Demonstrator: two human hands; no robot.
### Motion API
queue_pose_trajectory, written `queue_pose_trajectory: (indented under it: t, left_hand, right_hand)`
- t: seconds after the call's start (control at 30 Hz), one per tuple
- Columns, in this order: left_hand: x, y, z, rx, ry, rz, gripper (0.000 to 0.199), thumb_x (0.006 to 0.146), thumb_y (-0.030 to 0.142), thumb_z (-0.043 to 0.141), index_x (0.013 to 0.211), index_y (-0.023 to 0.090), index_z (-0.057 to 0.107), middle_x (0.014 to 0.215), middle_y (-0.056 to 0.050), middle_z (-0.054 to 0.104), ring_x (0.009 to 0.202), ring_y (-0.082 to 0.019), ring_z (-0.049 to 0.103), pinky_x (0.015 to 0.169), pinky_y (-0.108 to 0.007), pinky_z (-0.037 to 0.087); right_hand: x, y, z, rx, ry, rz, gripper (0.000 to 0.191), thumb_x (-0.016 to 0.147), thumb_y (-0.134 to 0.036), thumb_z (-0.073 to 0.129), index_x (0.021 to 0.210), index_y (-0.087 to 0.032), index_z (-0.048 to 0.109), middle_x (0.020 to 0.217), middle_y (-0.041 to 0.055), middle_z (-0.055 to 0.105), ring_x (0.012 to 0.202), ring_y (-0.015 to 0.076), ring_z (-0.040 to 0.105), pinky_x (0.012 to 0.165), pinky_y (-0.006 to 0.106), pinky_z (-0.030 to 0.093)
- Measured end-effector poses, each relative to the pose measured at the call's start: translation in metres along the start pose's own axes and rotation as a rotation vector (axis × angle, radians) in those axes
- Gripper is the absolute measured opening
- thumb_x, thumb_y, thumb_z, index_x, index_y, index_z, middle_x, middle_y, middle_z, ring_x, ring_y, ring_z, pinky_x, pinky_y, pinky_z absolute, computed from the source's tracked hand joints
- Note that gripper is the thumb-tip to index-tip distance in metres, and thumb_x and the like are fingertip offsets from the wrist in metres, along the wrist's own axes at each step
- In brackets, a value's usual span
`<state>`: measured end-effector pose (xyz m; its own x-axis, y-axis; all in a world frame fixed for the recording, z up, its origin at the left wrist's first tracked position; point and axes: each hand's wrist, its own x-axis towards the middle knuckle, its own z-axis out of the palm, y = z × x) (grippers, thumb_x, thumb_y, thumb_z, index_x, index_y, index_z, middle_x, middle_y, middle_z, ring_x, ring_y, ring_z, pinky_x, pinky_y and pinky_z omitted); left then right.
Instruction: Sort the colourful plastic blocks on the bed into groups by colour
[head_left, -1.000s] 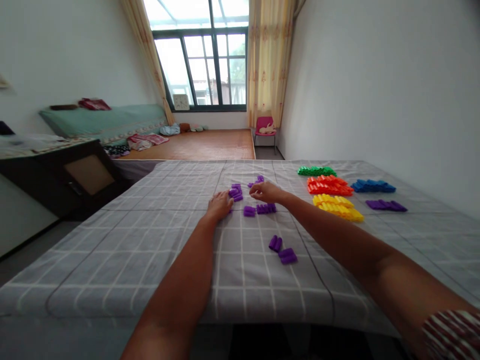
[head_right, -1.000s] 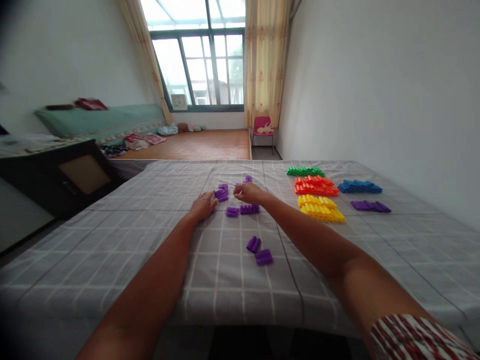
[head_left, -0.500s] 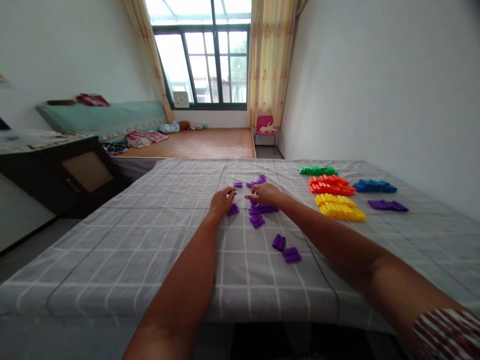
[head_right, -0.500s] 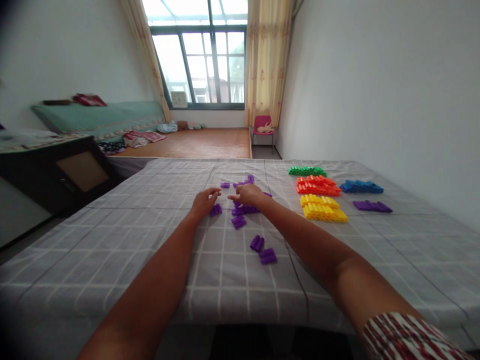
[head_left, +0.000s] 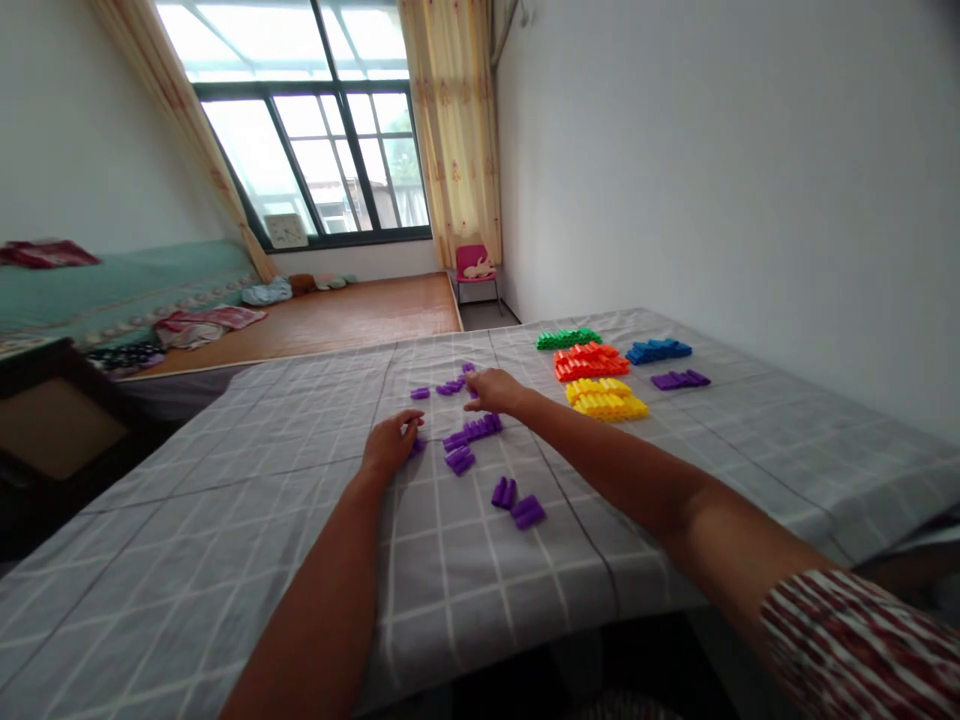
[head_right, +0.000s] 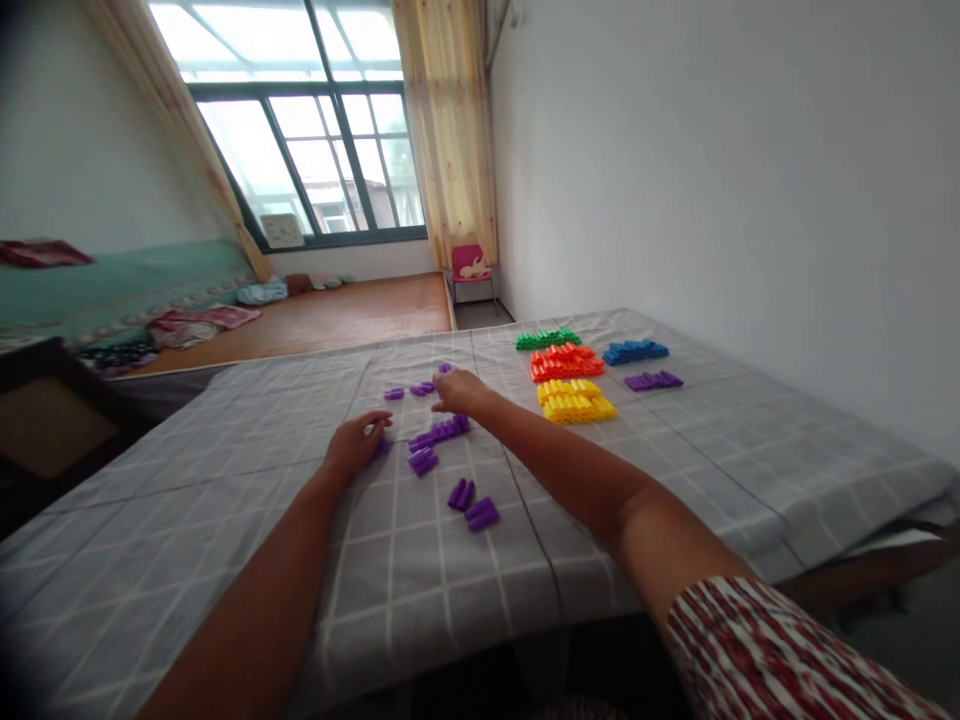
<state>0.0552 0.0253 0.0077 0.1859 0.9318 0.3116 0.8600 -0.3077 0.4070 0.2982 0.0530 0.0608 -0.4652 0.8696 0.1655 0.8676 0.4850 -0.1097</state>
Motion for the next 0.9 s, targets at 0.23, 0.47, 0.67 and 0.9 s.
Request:
queue_pose_trajectory:
  t: [0.23, 0.47, 0.67, 0.9]
  left_hand:
    - [0.0, 0.0, 0.0, 0.048, -0.037, -0.002, 0.032, 0.089, 0.032, 0.044, 0.111, 0.025, 0.067, 0.101, -0.001, 0.074, 0.098, -0.02, 0.067, 0.088, -0.03, 0.049]
    - [0.0, 0.0, -0.003, 0.033, -0.061, -0.004, 0.035, 0.089, 0.034, 0.042, 0.111, 0.024, 0.066, 0.101, -0.002, 0.074, 0.1, -0.021, 0.066, 0.089, -0.031, 0.048]
    - [0.002, -0.005, -0.002, 0.023, -0.067, -0.027, 0.036, 0.088, 0.037, 0.042, 0.113, 0.025, 0.065, 0.102, -0.001, 0.074, 0.097, -0.021, 0.066, 0.087, -0.031, 0.048]
    - [0.003, -0.002, -0.003, 0.066, -0.067, -0.04, 0.037, 0.087, 0.04, 0.042, 0.111, 0.026, 0.066, 0.103, -0.001, 0.074, 0.096, -0.021, 0.067, 0.084, -0.029, 0.05]
  right_hand:
    - [-0.007, 0.036, 0.018, 0.108, -0.124, -0.085, 0.037, 0.077, -0.038, 0.071, 0.109, -0.02, 0.069, 0.108, 0.0059, 0.071, 0.093, 0.0189, 0.066, 0.074, 0.022, 0.045]
    - [-0.02, 0.034, 0.007, 0.215, -0.086, -0.161, 0.038, 0.073, -0.025, 0.074, 0.11, -0.017, 0.069, 0.107, 0.0059, 0.071, 0.088, 0.0158, 0.066, 0.074, 0.021, 0.045]
    - [-0.06, 0.084, -0.045, 0.397, 0.262, -0.023, 0.033, 0.085, -0.044, 0.06, 0.103, -0.018, 0.07, 0.096, 0.0049, 0.072, 0.078, 0.0134, 0.065, 0.071, 0.023, 0.045]
    - [-0.161, 0.251, -0.063, 0.174, 0.321, 0.45, 0.036, 0.084, -0.041, 0.057, 0.11, -0.018, 0.068, 0.107, 0.0092, 0.07, 0.09, 0.0206, 0.064, 0.079, 0.03, 0.048]
